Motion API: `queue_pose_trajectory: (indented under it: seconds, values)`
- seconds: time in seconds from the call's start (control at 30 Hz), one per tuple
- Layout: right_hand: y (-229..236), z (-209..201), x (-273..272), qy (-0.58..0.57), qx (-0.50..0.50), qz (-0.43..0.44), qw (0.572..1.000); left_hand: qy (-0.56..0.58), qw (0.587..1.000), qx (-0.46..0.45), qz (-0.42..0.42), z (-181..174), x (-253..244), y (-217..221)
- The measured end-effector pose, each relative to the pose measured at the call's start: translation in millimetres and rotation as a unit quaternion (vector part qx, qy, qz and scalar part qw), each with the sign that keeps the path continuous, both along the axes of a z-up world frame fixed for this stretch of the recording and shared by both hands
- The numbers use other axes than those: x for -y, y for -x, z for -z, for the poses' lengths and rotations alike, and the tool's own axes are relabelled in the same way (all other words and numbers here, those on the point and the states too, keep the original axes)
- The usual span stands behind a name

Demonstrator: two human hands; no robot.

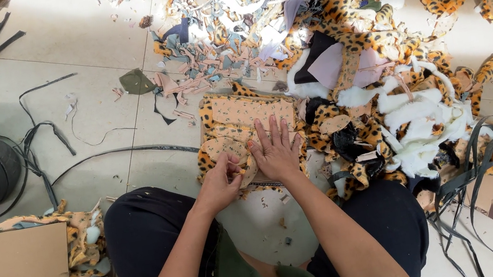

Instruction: Stuffing small fabric scraps into a leopard-print fabric casing by hand.

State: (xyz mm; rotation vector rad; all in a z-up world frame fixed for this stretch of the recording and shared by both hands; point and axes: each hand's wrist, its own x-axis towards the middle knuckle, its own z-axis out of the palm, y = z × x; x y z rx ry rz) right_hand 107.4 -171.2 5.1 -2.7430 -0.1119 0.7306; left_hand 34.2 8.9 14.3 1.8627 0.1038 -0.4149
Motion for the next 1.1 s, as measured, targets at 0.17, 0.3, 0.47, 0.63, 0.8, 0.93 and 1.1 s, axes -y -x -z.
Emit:
queue_pose_trajectory:
  seconds: [0.17, 0.3, 0.47, 0.63, 0.8, 0.93, 1.1]
  values:
    - [0, -1, 0, -0.001, 0.001, -0.001, 1.0, -0.02, 1.0, -0.001, -0.008, 9, -6, -5]
    - [1, 7, 1, -0.005, 0.013, -0.002, 1.0, -0.136, 0.989, 0.053, -0.037, 28, -11, -5]
    - [9, -5, -1, -0.015, 0.045, -0.003, 0.999, -0.237, 0.966, 0.094, -0.043, 21, -5, 5]
    - [13, -15, -4, -0.023, 0.137, 0.0, 0.99, -0.293, 0.931, 0.208, -0.065, 14, 13, 0]
    - [11, 35, -4, -0.015, 0.339, -0.031, 0.94, -0.372, 0.863, 0.342, -0.025, 23, 32, -28]
    - [7, 50, -11, -0.002, 0.362, -0.038, 0.931, -0.374, 0.856, 0.357, -0.03, 45, 36, -58]
    - [9, 39, -24, 0.066, 0.384, -0.02, 0.921, -0.423, 0.844, 0.33, 0.013, 72, 26, -60]
